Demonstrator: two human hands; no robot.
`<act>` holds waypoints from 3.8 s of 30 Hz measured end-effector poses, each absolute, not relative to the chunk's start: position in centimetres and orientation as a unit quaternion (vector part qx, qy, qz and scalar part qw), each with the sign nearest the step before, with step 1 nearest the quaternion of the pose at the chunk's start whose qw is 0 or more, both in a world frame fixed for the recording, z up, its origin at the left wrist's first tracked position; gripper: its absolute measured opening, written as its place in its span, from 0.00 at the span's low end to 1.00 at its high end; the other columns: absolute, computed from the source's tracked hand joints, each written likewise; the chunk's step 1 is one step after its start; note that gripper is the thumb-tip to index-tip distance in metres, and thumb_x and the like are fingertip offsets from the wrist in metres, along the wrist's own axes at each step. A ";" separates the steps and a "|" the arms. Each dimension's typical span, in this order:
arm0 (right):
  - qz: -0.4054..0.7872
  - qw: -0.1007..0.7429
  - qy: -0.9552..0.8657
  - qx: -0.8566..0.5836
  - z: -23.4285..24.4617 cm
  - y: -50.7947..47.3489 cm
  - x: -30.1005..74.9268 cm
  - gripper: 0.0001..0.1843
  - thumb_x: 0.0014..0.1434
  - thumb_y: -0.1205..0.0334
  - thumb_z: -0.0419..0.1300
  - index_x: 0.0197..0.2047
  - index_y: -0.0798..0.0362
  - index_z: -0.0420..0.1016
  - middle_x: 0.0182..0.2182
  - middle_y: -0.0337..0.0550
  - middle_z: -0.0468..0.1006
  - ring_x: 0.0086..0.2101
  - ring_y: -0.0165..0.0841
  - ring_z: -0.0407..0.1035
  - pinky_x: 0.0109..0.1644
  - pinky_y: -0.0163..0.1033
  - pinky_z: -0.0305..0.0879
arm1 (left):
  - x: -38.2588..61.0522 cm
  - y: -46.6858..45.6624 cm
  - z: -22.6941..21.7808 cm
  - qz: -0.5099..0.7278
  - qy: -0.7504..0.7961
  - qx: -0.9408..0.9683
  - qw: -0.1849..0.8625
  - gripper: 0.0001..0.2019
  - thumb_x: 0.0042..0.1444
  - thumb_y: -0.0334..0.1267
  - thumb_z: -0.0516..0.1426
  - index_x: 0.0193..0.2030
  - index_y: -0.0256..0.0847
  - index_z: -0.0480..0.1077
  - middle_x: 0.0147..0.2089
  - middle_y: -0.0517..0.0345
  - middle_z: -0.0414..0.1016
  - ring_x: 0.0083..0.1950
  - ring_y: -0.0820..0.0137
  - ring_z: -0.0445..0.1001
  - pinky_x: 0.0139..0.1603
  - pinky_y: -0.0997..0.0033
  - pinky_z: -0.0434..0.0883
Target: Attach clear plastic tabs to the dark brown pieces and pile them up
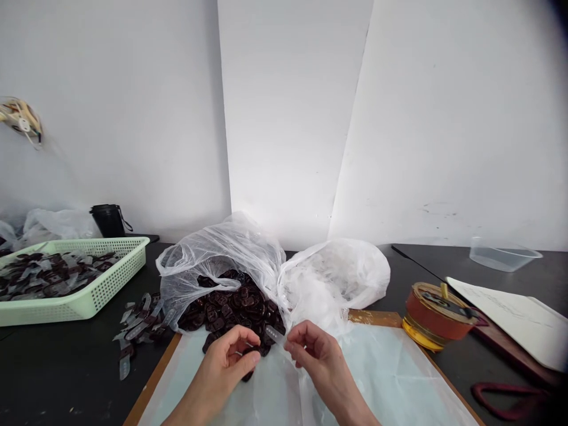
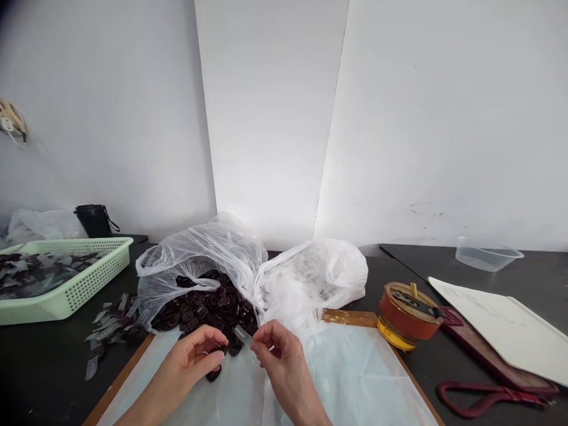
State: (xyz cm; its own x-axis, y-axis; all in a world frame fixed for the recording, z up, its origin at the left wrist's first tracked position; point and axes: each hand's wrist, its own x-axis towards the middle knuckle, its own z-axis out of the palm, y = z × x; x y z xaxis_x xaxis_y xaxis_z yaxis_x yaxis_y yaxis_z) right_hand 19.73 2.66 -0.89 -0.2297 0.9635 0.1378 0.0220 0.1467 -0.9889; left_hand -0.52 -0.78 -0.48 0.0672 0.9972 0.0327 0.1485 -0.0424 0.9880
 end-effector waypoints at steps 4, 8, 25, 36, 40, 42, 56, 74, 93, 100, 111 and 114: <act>0.580 0.468 -0.554 -0.371 -1.4 2.7 19.4 0.09 0.52 0.57 0.66 0.29 0.54 0.78 0.21 0.36 0.71 0.23 0.29 0.64 0.28 0.34 0.62 | -0.5 -0.9 -0.6 0.476 0.497 0.561 0.460 0.09 0.56 0.40 0.60 0.43 0.43 0.75 0.42 0.52 0.77 0.45 0.60 0.74 0.41 0.69 0.71; 0.678 0.440 -0.491 -0.324 -0.8 2.4 19.4 0.11 0.50 0.56 0.68 0.34 0.55 0.83 0.26 0.42 0.79 0.26 0.31 0.70 0.33 0.37 0.67 | -0.4 -0.9 -0.5 0.477 0.495 0.572 0.448 0.10 0.56 0.42 0.61 0.42 0.42 0.77 0.41 0.52 0.79 0.43 0.61 0.75 0.40 0.70 0.72; 0.646 0.456 -0.492 -0.365 0.0 2.1 19.7 0.21 0.50 0.43 0.68 0.33 0.54 0.83 0.29 0.43 0.76 0.30 0.32 0.68 0.34 0.36 0.66 | -0.8 -0.3 -0.4 0.567 0.398 0.277 0.666 0.07 0.52 0.37 0.67 0.34 0.36 0.77 0.41 0.52 0.82 0.37 0.73 0.79 0.39 0.80 0.76; 0.723 0.389 -0.506 -0.267 -0.3 1.8 19.1 0.19 0.58 0.46 0.62 0.30 0.55 0.76 0.31 0.43 0.77 0.30 0.31 0.70 0.36 0.36 0.63 | -0.2 -0.7 -0.6 0.554 0.375 0.252 0.699 0.06 0.55 0.34 0.65 0.34 0.36 0.73 0.43 0.49 0.83 0.38 0.71 0.82 0.41 0.77 0.79; 0.720 0.371 -0.517 -0.276 -0.3 1.5 19.0 0.20 0.56 0.45 0.64 0.29 0.57 0.78 0.26 0.41 0.76 0.25 0.27 0.67 0.33 0.34 0.61 | -0.1 -0.9 0.0 0.538 0.356 0.262 0.717 0.10 0.53 0.36 0.67 0.28 0.37 0.71 0.42 0.51 0.82 0.39 0.71 0.81 0.44 0.76 0.77; 0.711 0.357 -0.532 -0.290 -0.5 1.5 19.0 0.20 0.54 0.46 0.66 0.30 0.58 0.80 0.23 0.40 0.74 0.23 0.26 0.65 0.32 0.34 0.59 | -0.1 -1.1 0.2 0.533 0.350 0.280 0.717 0.12 0.51 0.37 0.68 0.26 0.37 0.70 0.42 0.54 0.82 0.40 0.72 0.80 0.47 0.75 0.75; 0.684 0.337 -0.540 -0.357 -0.7 1.8 19.2 0.16 0.49 0.50 0.66 0.25 0.57 0.75 0.16 0.36 0.70 0.17 0.25 0.61 0.24 0.33 0.56 | -0.8 -0.9 -0.9 0.524 0.394 0.498 0.567 0.16 0.42 0.38 0.72 0.37 0.41 0.75 0.43 0.52 0.81 0.41 0.66 0.74 0.39 0.70 0.67; 0.700 0.318 -0.529 -0.360 0.0 1.4 18.8 0.13 0.47 0.55 0.63 0.23 0.57 0.73 0.16 0.37 0.70 0.17 0.25 0.61 0.24 0.33 0.55 | -0.6 -1.3 -0.6 0.537 0.389 0.430 0.613 0.11 0.50 0.35 0.68 0.39 0.43 0.74 0.48 0.52 0.81 0.47 0.65 0.75 0.47 0.68 0.67; 0.742 0.330 -0.483 -0.328 -1.0 1.3 18.3 0.10 0.47 0.58 0.61 0.22 0.57 0.71 0.17 0.37 0.70 0.16 0.24 0.60 0.21 0.31 0.55 | 0.6 -1.5 0.1 0.559 0.415 0.348 0.628 0.11 0.38 0.37 0.73 0.27 0.40 0.76 0.44 0.52 0.84 0.44 0.60 0.81 0.46 0.65 0.71; 0.754 0.340 -0.460 -0.324 -1.1 1.3 18.1 0.08 0.46 0.60 0.60 0.22 0.56 0.71 0.16 0.37 0.70 0.16 0.24 0.59 0.21 0.31 0.53 | 0.5 -1.5 -0.4 0.557 0.405 0.355 0.632 0.12 0.39 0.41 0.73 0.28 0.40 0.79 0.45 0.49 0.84 0.45 0.60 0.80 0.50 0.62 0.71; 0.760 0.352 -0.440 -0.324 -1.2 1.2 18.0 0.09 0.45 0.59 0.62 0.21 0.56 0.71 0.17 0.37 0.70 0.16 0.24 0.60 0.20 0.31 0.54 | 0.2 -1.1 -1.0 0.557 0.414 0.418 0.587 0.14 0.38 0.43 0.73 0.30 0.41 0.78 0.44 0.49 0.84 0.47 0.58 0.77 0.47 0.64 0.69; 0.747 0.353 -0.455 -0.331 -1.3 1.4 18.0 0.09 0.46 0.59 0.61 0.21 0.56 0.70 0.16 0.36 0.69 0.16 0.24 0.59 0.20 0.31 0.53 | 0.1 -1.0 -1.1 0.552 0.409 0.436 0.582 0.14 0.39 0.41 0.72 0.32 0.41 0.78 0.45 0.47 0.84 0.48 0.57 0.77 0.49 0.62 0.69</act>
State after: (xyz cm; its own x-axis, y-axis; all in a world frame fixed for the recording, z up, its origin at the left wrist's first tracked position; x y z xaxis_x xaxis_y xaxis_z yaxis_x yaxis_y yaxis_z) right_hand 18.04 1.38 -1.27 -0.5310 0.8295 -0.1733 -0.2258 -0.3356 -0.9145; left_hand 0.09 -1.03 -1.05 0.0573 0.9983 0.0053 -0.2852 0.0113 0.9584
